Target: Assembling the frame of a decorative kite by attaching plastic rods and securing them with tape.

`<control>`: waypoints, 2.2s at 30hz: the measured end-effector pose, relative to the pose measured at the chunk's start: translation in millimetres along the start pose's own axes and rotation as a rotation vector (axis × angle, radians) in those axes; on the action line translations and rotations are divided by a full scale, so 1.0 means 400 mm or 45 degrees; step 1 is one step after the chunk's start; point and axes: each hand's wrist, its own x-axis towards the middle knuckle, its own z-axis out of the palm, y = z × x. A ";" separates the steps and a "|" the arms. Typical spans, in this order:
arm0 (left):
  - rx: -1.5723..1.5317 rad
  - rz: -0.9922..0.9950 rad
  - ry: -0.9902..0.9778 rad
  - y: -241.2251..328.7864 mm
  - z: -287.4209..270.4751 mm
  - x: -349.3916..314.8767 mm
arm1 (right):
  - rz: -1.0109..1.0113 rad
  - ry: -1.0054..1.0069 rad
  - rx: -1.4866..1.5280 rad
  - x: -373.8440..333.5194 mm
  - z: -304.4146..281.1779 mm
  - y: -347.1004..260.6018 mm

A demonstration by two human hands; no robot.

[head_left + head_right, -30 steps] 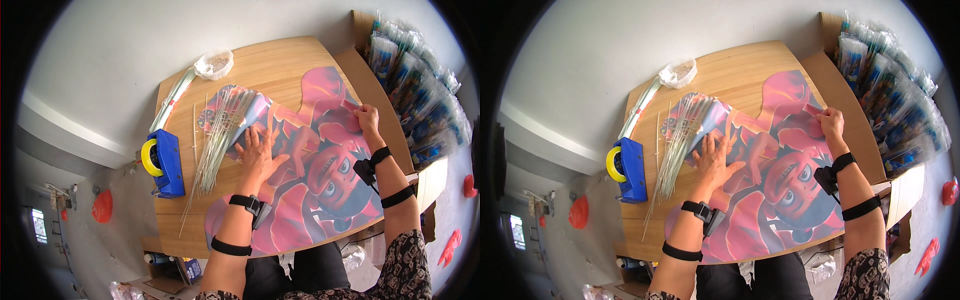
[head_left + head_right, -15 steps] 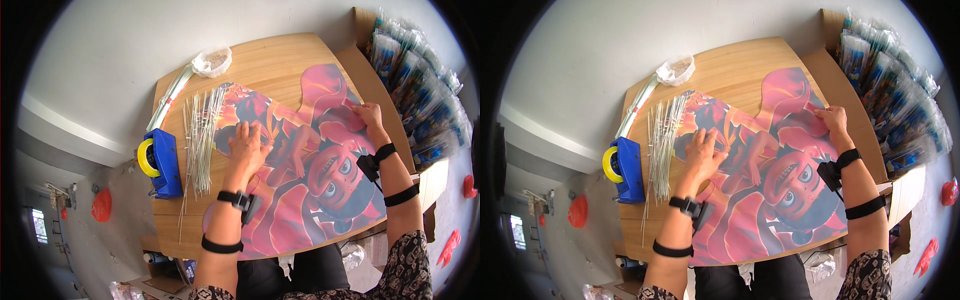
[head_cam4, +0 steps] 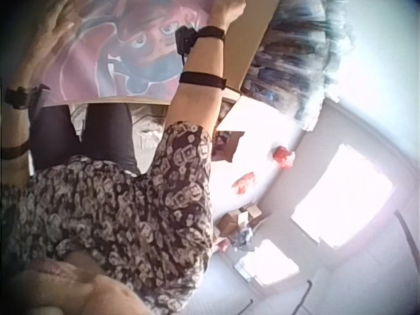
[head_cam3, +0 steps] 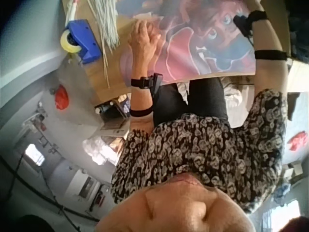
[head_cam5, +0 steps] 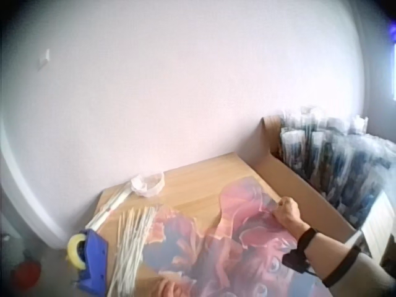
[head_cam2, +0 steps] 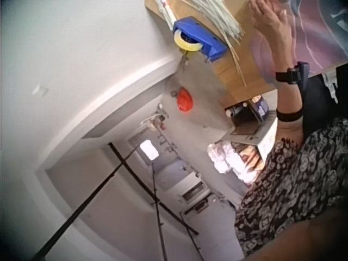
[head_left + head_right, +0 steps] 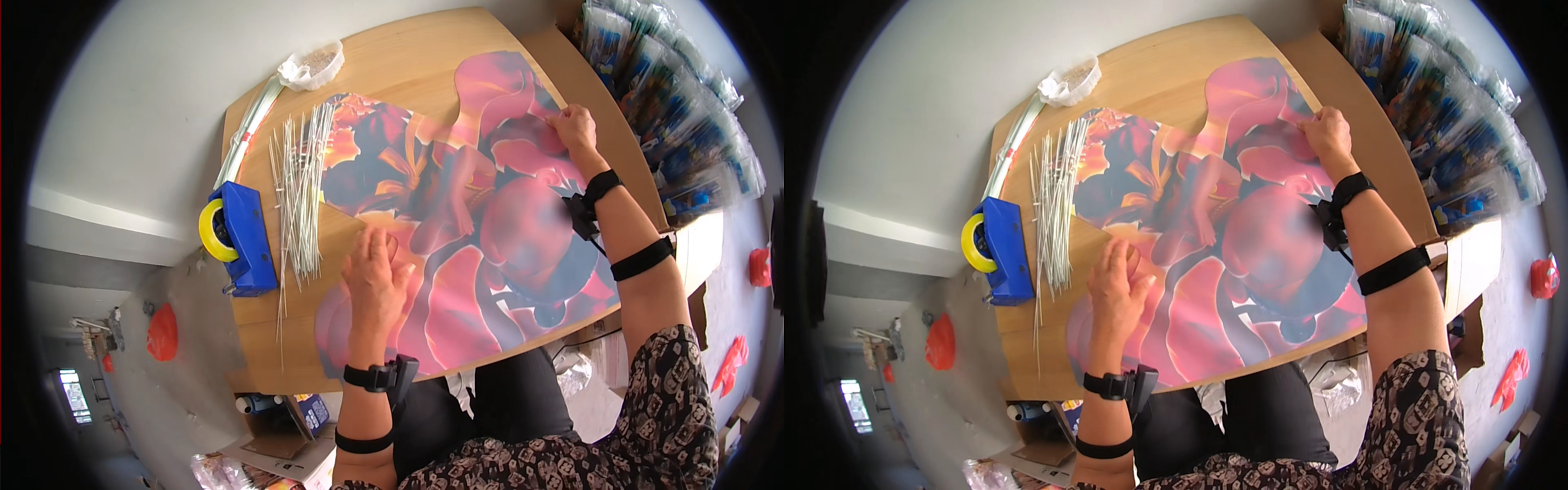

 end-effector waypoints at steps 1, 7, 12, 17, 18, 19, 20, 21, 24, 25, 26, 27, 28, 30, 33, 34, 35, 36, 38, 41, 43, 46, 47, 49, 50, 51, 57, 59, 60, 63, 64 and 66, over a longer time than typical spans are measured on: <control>-0.001 -0.003 -0.017 -0.014 -0.007 -0.006 | -0.059 0.058 -0.057 -0.013 -0.013 0.001; 0.001 0.179 -0.014 0.066 -0.030 -0.069 | -0.823 0.015 -0.046 -0.216 -0.095 0.062; 0.211 0.408 -0.504 0.156 0.009 -0.154 | -1.200 -0.469 -0.113 -0.589 -0.111 0.012; 0.500 0.281 -0.281 0.052 -0.007 -0.132 | -1.132 -0.413 -0.451 -0.706 -0.139 0.091; 0.507 0.275 -0.277 0.009 -0.015 -0.132 | -1.108 -0.405 -0.479 -0.709 -0.135 0.094; 0.515 0.224 -0.219 -0.033 -0.026 -0.130 | -1.121 -0.399 -0.472 -0.715 -0.134 0.092; 0.516 0.178 -0.162 -0.047 -0.040 -0.127 | -1.111 -0.413 -0.447 -0.714 -0.134 0.096; 0.517 0.178 -0.151 -0.057 -0.050 -0.134 | -1.101 -0.429 -0.424 -0.714 -0.137 0.099; 0.315 -0.089 -0.040 -0.104 -0.071 -0.186 | -0.903 -0.293 -0.290 -0.695 -0.170 0.147; 0.322 -0.093 -0.030 -0.134 -0.082 -0.220 | -0.722 -0.144 -0.268 -0.682 -0.182 0.174; 0.262 -0.207 0.081 -0.154 -0.092 -0.251 | -0.656 -0.008 -0.192 -0.662 -0.187 0.238; 0.198 -0.320 0.189 -0.165 -0.100 -0.274 | -0.585 0.129 -0.120 -0.642 -0.196 0.300; 0.198 -0.322 0.189 -0.173 -0.116 -0.294 | -0.544 0.110 -0.110 -0.633 -0.218 0.321; 0.053 -0.675 0.144 -0.174 -0.144 -0.321 | -0.489 0.088 -0.127 -0.633 -0.253 0.324; 0.077 -0.675 0.244 -0.177 -0.148 -0.333 | -0.521 0.048 -0.182 -0.627 -0.250 0.308; 0.082 -0.677 0.254 -0.176 -0.147 -0.331 | -0.529 0.048 -0.174 -0.628 -0.250 0.306; -0.004 -0.745 0.226 -0.176 -0.149 -0.323 | -0.526 0.059 -0.192 -0.626 -0.240 0.304; -0.093 -0.810 0.198 -0.180 -0.148 -0.317 | -0.522 0.072 -0.213 -0.625 -0.235 0.303; -0.034 -0.750 0.229 -0.186 -0.139 -0.310 | -0.524 0.082 -0.170 -0.630 -0.235 0.309; 0.013 -0.784 0.121 -0.171 -0.147 -0.286 | -0.536 0.061 -0.192 -0.643 -0.227 0.316; 0.058 -0.771 0.055 -0.183 -0.144 -0.285 | -0.532 0.033 -0.211 -0.653 -0.211 0.313; 0.113 -0.597 0.228 -0.217 -0.126 -0.287 | -0.584 0.049 -0.521 -0.679 -0.177 0.308; 0.092 -0.610 0.240 -0.222 -0.127 -0.281 | -0.583 0.049 -0.530 -0.682 -0.174 0.300; 0.064 -0.624 0.246 -0.224 -0.118 -0.274 | -0.563 0.039 -0.635 -0.681 -0.169 0.285; 0.052 -0.605 0.313 -0.226 -0.114 -0.273 | -0.555 0.021 -0.634 -0.679 -0.165 0.279; 0.040 -0.587 0.381 -0.227 -0.110 -0.273 | -0.554 0.020 -0.636 -0.678 -0.163 0.274; 0.133 -0.560 0.398 -0.221 -0.103 -0.261 | -0.574 -0.008 -0.627 -0.667 -0.169 0.243; 0.116 -0.545 0.384 -0.226 -0.102 -0.262 | -0.548 -0.021 -0.680 -0.663 -0.175 0.229; 0.116 -0.483 0.384 -0.223 -0.104 -0.266 | -0.524 -0.035 -0.733 -0.662 -0.177 0.221; 0.128 -0.484 0.338 -0.219 -0.117 -0.265 | -0.841 -0.008 -0.574 -0.705 -0.190 0.182; 0.137 -0.543 0.291 -0.219 -0.123 -0.263 | -0.936 -0.053 -0.463 -0.722 -0.185 0.162; 0.375 -0.401 0.270 -0.211 -0.136 -0.253 | -0.992 -0.152 -0.416 -0.750 -0.173 0.123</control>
